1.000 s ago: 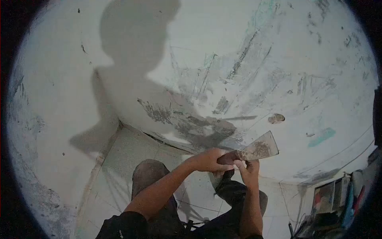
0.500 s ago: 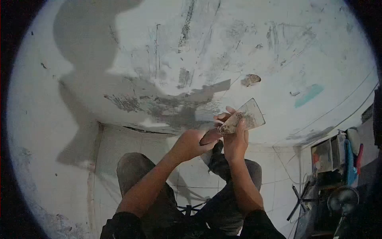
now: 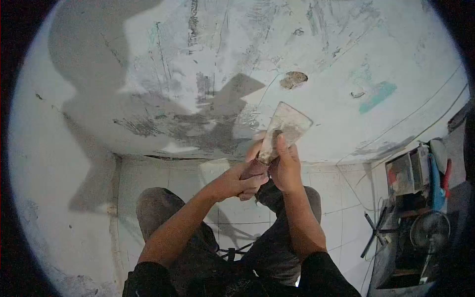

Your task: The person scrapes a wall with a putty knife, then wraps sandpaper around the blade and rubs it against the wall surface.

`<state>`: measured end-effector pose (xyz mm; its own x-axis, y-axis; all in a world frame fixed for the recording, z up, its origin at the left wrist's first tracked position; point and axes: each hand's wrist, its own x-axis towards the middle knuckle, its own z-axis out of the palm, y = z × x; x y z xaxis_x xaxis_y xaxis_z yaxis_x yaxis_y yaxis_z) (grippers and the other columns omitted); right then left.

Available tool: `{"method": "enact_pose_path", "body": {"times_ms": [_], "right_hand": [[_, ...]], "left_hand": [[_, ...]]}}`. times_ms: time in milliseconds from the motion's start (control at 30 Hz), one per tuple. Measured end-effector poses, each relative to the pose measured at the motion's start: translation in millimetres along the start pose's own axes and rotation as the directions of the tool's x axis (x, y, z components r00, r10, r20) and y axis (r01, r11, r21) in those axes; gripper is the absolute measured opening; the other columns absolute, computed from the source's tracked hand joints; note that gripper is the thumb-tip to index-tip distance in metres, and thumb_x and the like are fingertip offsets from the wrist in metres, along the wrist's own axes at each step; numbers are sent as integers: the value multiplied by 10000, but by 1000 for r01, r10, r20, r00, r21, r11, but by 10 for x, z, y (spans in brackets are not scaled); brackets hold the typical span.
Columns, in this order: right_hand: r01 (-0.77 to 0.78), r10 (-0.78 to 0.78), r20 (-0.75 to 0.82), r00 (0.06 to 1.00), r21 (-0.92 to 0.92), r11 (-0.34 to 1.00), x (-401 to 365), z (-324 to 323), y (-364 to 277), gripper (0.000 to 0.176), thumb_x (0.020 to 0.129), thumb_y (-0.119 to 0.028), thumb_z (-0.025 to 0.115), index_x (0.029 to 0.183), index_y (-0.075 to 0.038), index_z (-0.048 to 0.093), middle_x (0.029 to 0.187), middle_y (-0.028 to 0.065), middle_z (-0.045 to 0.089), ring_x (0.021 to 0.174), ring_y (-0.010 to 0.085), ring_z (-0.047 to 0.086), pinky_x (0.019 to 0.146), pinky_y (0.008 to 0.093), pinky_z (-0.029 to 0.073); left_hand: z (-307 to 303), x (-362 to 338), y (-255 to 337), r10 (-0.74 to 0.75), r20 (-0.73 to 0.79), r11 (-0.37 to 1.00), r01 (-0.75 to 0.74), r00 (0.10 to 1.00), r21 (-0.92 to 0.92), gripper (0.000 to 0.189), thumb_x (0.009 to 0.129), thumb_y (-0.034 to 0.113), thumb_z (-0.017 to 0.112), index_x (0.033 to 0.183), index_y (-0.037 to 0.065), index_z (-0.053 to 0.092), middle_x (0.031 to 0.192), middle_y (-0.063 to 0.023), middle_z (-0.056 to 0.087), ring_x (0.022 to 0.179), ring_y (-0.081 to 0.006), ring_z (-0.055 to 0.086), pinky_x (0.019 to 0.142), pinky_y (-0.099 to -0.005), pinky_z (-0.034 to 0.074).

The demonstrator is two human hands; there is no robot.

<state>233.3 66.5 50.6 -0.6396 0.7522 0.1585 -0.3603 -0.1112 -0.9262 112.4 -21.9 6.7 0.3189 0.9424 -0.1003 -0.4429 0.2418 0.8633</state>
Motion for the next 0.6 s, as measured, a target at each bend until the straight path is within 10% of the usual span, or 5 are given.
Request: {"method": "enact_pose_path", "body": {"times_ms": [167,300,433,500,600], "right_hand": [[-139,138,16,990,58,989,-32,-24,59,536,1016,-443,383,1141,40,578,795,113,660,718,166,605,709,305,497],[-88,71,133,989,127,988,1,-68,4,526,1023,-438,357,1197,12,567,881,97,661,777,163,608,763,299,491],[-104,106,188,976,-18,994,43,-141,37,543,1018,-427,389,1303,22,494,1046,120,629,984,195,582,895,330,449],[69,-30,121,992,-334,940,61,-147,140,564,1001,-432,441,1341,17,460,1130,134,595,1065,210,550,933,343,428],[75,-27,156,987,-307,949,70,-136,167,452,942,-332,585,1259,-19,505,1116,112,574,1092,209,528,927,347,432]], "left_hand": [[117,-41,63,170,-58,983,-174,984,-56,304,977,244,542,1160,23,444,694,-25,511,565,-106,508,484,-257,425],[-13,-50,54,-36,168,980,68,985,-188,250,985,327,513,1029,93,436,630,-14,471,456,-97,449,395,-255,372],[64,-41,90,103,-78,968,-118,992,-222,321,953,384,517,1080,95,457,555,-3,360,367,-103,325,335,-262,266],[30,-51,163,121,-105,959,-144,987,-244,379,941,405,528,1127,82,461,640,-17,448,470,-125,446,421,-284,384],[0,-89,174,346,-493,933,-346,798,94,336,976,333,500,1133,37,510,973,-13,555,903,-89,506,821,-261,413]]}}
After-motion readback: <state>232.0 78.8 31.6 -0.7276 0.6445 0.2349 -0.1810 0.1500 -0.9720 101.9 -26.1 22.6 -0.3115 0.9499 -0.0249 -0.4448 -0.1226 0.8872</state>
